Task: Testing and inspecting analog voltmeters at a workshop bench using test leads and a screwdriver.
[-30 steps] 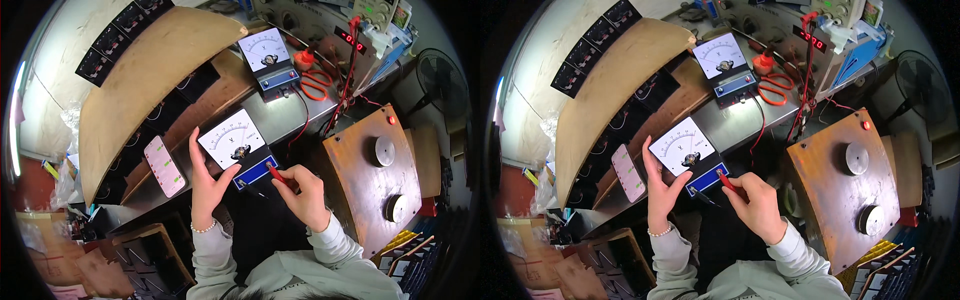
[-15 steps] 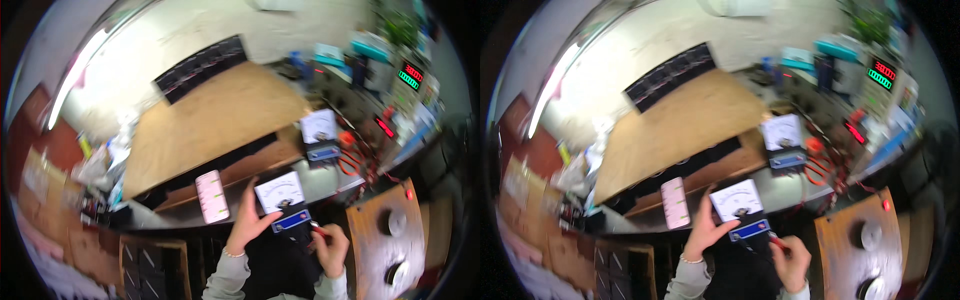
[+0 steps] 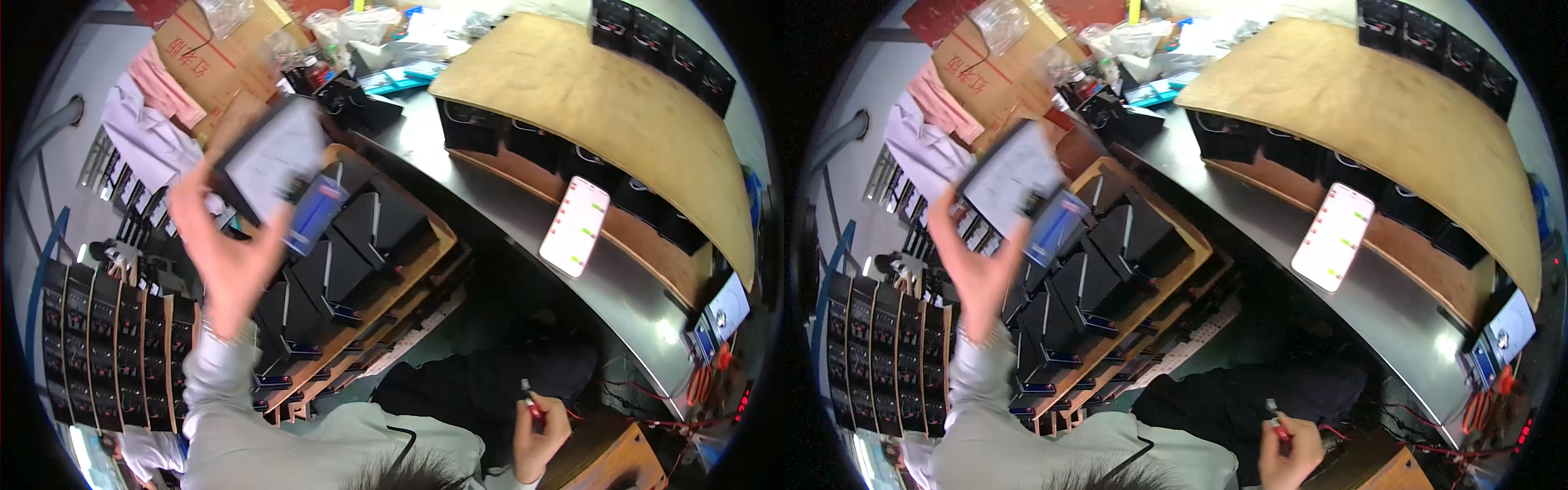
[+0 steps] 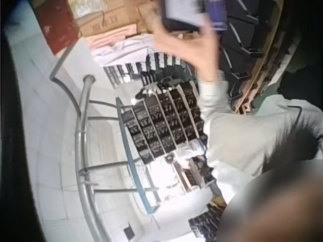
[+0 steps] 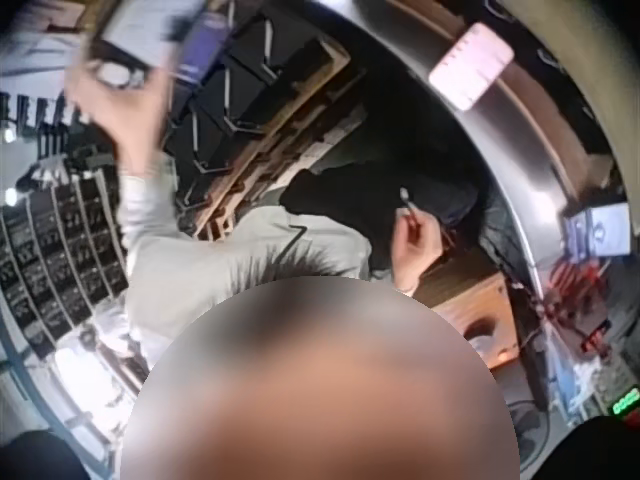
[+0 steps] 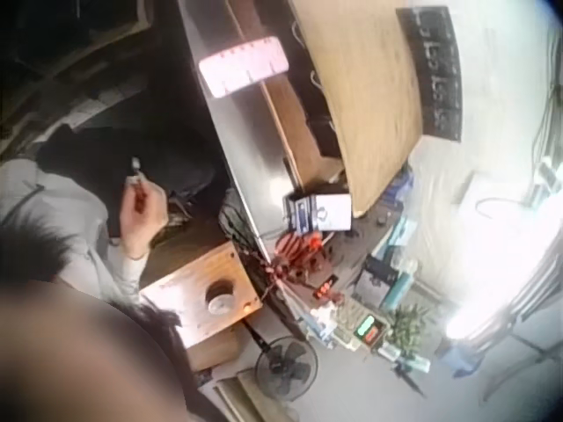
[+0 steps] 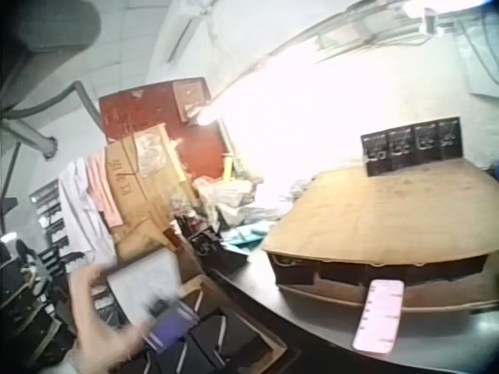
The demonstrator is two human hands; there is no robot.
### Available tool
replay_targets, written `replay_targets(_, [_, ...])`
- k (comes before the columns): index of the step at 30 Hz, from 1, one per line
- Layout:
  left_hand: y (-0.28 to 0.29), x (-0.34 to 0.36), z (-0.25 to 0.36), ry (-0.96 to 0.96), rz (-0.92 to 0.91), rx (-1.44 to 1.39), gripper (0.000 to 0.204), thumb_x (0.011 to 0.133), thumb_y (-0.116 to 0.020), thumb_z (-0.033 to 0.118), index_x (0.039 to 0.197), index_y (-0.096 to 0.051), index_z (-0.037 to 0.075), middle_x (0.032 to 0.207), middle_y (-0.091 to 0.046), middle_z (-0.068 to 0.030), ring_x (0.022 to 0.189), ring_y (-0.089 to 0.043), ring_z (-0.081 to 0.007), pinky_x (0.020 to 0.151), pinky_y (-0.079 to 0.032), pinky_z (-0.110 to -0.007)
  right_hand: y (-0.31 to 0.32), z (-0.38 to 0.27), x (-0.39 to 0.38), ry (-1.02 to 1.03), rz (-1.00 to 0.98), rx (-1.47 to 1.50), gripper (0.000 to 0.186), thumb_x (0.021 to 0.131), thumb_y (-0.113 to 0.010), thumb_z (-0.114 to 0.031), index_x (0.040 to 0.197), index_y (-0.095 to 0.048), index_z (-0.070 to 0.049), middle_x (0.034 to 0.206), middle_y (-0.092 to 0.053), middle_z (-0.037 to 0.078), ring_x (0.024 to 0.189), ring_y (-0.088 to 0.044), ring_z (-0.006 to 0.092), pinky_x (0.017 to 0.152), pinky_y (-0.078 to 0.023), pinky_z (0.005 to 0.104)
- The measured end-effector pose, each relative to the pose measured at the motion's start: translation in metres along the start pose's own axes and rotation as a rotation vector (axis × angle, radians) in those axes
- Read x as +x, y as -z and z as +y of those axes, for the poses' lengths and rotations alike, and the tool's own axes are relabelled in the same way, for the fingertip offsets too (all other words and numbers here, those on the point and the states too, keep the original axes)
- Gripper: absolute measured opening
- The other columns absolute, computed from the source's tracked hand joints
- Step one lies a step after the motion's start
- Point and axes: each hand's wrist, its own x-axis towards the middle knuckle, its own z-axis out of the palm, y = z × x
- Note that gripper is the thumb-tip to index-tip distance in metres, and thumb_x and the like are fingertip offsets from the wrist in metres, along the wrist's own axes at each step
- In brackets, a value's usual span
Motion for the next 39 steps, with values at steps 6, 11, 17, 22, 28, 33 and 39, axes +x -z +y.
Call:
replay_targets(6, [0.003, 0.013, -0.190, -0.022, -0.224, 0.560, 0.078, 0.063, -0.084, 0.018, 0.132, -0.050, 0.002, 0.121, -0.057, -0.0174, 0.115, -0.054, -0.0366, 0.099, -0.045, -0.045, 0.017, 0.035, 0.006, -0.062, 0.078, -0.225, 0.011, 0.088, -0.072, -0.003, 0.096, -0.066, 0.003, 0.074, -0.057, 0.001, 0.065, -0.045, 0.0057, 0.054, -0.035, 0.0207])
replay_targets(11, [-0.062, -0.064, -0.313, 0.338, -0.638, 0.410, 0.082, 0.057, -0.085, 0.027, 0.128, -0.056, 0.001, 0.121, -0.062, -0.0220, 0.113, -0.059, -0.0363, 0.096, -0.048, -0.044, 0.026, 0.039, 0.002, -0.066, 0.105, -0.206, 0.013, 0.089, -0.070, -0.002, 0.100, -0.065, 0.003, 0.075, -0.058, 0.000, 0.067, -0.048, 0.0054, 0.057, -0.038, 0.0203])
replay_targets(17, [-0.087, -0.109, -0.353, 0.677, -1.165, 0.349, 0.105, 0.053, -0.089, 0.046, 0.142, -0.050, 0.005, 0.136, -0.056, -0.0232, 0.125, -0.054, -0.0385, 0.105, -0.043, -0.042, 0.035, 0.042, -0.018, -0.182, 0.076, -0.234, 0.020, 0.089, -0.074, -0.005, 0.104, -0.068, 0.007, 0.090, -0.070, 0.009, 0.078, -0.063, 0.0129, 0.073, -0.054, 0.0256])
replay_targets(22, [-0.105, -0.121, -0.353, 0.609, -1.057, -0.204, 0.100, 0.067, -0.088, 0.027, 0.147, -0.036, -0.004, 0.143, -0.048, -0.0215, 0.130, -0.049, -0.0294, 0.110, -0.038, -0.037, 0.047, 0.079, -0.038, -0.319, 0.221, -0.281, 0.017, 0.089, -0.072, -0.003, 0.103, -0.066, 0.004, 0.085, -0.066, 0.005, 0.076, -0.058, 0.0095, 0.068, -0.049, 0.0229])
replay_targets(28, [-0.102, -0.152, -0.410, 0.603, -1.173, -0.324, 0.083, 0.097, -0.062, 0.028, 0.158, -0.011, 0.006, 0.159, -0.025, -0.0200, 0.149, -0.021, -0.0315, 0.121, -0.016, -0.041, 0.058, 0.078, -0.037, -0.334, 0.346, -0.238, 0.017, 0.082, -0.075, 0.001, 0.097, -0.067, 0.002, 0.074, -0.065, 0.002, 0.067, -0.055, 0.0053, 0.061, -0.046, 0.0214])
replay_targets(33, [-0.204, -0.002, -0.259, 0.121, -0.556, -0.232, 0.074, 0.095, -0.061, 0.023, 0.154, -0.023, 0.000, 0.157, -0.028, -0.0240, 0.146, -0.026, -0.0383, 0.119, -0.021, -0.043, 0.093, 0.095, -0.066, -0.370, 0.768, -0.263, 0.011, 0.084, -0.072, -0.001, 0.093, -0.066, 0.001, 0.070, -0.063, 0.004, 0.062, -0.052, 0.0065, 0.056, -0.043, 0.0224])
replay_targets(39, [-0.188, 0.197, 0.108, -0.824, 0.006, -0.080, 0.090, 0.066, -0.076, 0.002, 0.148, -0.039, 0.007, 0.154, -0.038, -0.0127, 0.145, -0.033, -0.0332, 0.118, -0.026, -0.046, 0.102, 0.133, -0.102, -0.473, 1.123, -0.030, 0.011, 0.096, -0.062, -0.009, 0.088, -0.059, -0.002, 0.076, -0.054, -0.001, 0.069, -0.046, 0.0070, 0.062, -0.038, 0.0222])
